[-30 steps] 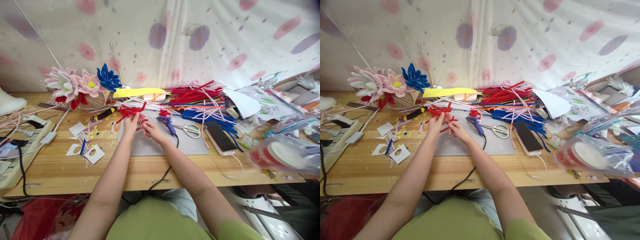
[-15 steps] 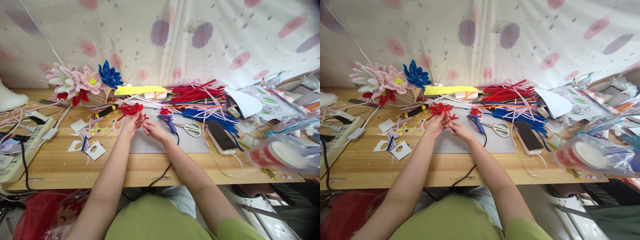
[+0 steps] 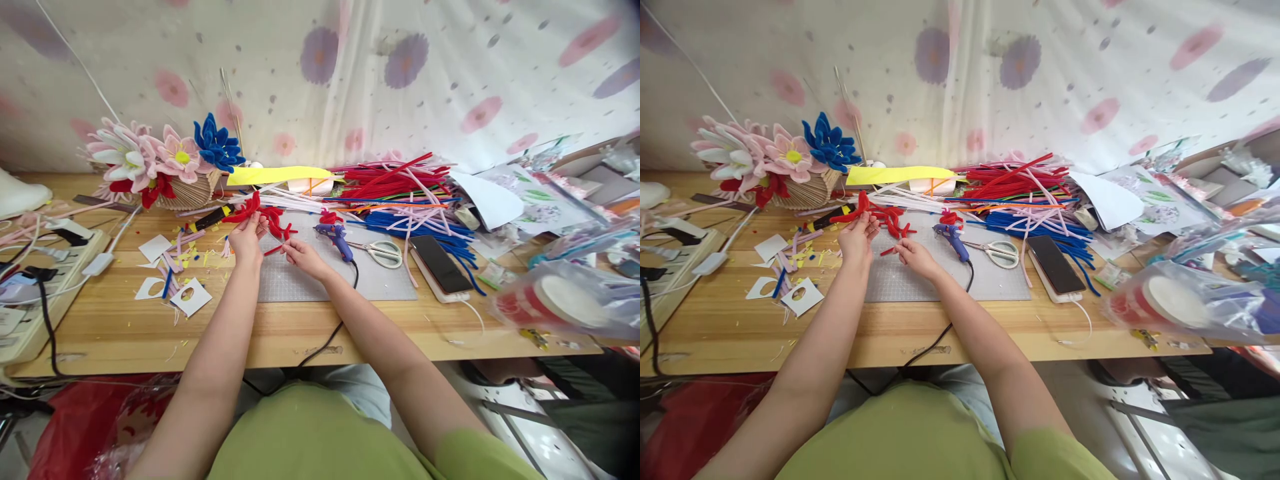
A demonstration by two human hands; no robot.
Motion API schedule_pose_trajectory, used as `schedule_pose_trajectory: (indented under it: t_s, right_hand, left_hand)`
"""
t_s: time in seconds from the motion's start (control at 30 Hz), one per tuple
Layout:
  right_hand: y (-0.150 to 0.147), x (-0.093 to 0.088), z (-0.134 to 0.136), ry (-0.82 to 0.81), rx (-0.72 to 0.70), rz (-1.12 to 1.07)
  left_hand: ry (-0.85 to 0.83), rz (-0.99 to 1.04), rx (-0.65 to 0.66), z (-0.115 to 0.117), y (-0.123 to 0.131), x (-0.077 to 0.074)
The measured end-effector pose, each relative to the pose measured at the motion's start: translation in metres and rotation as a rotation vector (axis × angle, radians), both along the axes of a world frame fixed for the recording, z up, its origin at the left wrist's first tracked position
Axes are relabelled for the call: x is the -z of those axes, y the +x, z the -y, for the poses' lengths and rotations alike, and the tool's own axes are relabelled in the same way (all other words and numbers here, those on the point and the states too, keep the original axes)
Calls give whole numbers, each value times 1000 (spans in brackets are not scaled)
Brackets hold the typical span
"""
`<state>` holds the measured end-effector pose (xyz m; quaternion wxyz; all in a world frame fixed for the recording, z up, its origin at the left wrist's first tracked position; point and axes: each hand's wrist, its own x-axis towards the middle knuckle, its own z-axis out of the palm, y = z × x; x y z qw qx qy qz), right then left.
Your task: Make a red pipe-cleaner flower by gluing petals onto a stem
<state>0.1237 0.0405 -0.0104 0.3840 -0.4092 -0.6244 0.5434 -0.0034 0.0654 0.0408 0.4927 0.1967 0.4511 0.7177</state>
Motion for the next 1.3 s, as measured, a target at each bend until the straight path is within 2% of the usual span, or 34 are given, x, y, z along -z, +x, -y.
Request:
schedule_pose_trajectory:
  t_s: [0.1, 0.23, 0.43, 0.53, 0.63, 0.7, 0.77, 0.87, 0.93, 1.03, 1.17, 1.23, 1.3]
  right_hand:
    - [-1, 5, -1, 92, 49, 85]
    - [2, 8, 6, 137, 53, 182]
    - [6, 1, 15, 177, 61, 306]
    - [11, -2, 14, 189, 68, 350]
    - [19, 1, 13, 164, 98, 379]
    - [24, 4, 12, 144, 126, 374]
    - [27, 6, 11, 147, 140, 354]
    - [30, 10, 10, 150, 152, 312]
    - [32, 14, 9, 105, 167, 244]
    - [38, 21, 6, -24, 185, 42]
    - [41, 27, 2, -121, 214, -160]
    - [41, 28, 0, -142, 229, -195]
    - [39, 29, 0, -159, 256, -215]
  left_hand:
    - [-2, -7, -28, 0, -4, -2]
    - [5, -11, -48, 0, -12, -4]
    - [-23, -27, -85, -3, -23, -4]
    - [-16, -53, -160, -8, -39, -9]
    - [7, -122, -207, -11, -68, -20]
    - [2, -158, -120, -12, -84, -28]
    - [-44, -240, 70, -10, -93, -33]
    - [-128, -461, 349, -9, -91, -35]
    - [-151, -638, 454, -11, -86, -34]
    - [-61, -902, 468, -13, -79, -37]
    - [129, -1218, 339, -8, -69, -50]
    - [175, -1262, 288, -1, -62, -54]
    - [201, -1244, 296, 7, -57, -51]
